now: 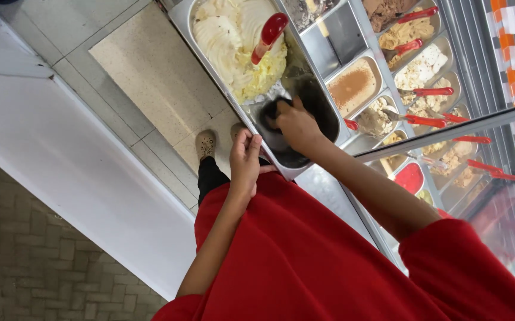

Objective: Washing a cleaning cloth in a sink and then using it along with tissues to wipe down the interior and frame of a gelato display freezer.

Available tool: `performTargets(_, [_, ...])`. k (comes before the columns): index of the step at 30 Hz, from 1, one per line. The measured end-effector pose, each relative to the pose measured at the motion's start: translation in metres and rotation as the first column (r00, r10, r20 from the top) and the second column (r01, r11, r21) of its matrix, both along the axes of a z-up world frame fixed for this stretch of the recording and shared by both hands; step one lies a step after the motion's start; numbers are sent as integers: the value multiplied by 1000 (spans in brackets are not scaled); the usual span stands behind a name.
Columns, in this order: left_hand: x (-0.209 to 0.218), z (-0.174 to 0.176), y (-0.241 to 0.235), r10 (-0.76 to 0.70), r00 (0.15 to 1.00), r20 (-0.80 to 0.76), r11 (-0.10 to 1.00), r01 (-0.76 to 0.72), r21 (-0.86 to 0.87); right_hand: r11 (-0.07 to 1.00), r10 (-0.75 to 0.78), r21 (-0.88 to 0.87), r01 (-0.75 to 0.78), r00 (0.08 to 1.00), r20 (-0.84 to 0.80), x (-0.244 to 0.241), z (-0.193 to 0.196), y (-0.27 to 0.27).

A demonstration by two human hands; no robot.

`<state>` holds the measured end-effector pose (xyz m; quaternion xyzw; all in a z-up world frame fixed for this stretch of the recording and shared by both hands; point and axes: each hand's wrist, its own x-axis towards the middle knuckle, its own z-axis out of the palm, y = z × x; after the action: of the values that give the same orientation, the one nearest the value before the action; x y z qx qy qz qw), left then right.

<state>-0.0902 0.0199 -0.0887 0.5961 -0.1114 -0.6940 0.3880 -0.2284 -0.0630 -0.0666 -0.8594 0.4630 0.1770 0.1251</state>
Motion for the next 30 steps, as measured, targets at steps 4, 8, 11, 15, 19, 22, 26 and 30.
performTargets(4, [2,-4,4,-13,1000,24,1000,13,-18,947,228,-169,-273,942,-246,-35,-94,32])
performTargets(8, [2,2,4,-36,999,-9,999,36,-18,976,168,195,-98,909,-382,-20,-59,-6])
performTargets(11, [4,2,18,-217,972,-94,976,217,-10,997,52,-40,-71,932,-360,-39,-114,-13])
performTargets(15, [-7,-9,27,-229,971,-62,973,231,21,975,-34,-221,-36,952,-305,-34,-123,14])
performTargets(19, [-8,-2,29,-182,982,47,983,181,31,987,-90,111,117,969,-229,-35,-100,19])
performTargets(22, [-10,-1,30,-136,990,32,990,135,47,948,-121,260,182,965,-231,-38,-74,10])
performTargets(26, [-13,5,27,-103,993,49,994,100,52,749,-219,591,297,954,-203,-25,-87,-3])
performTargets(30, [-11,0,29,-124,991,58,991,121,59,610,-291,735,295,947,-138,-23,-65,-9])
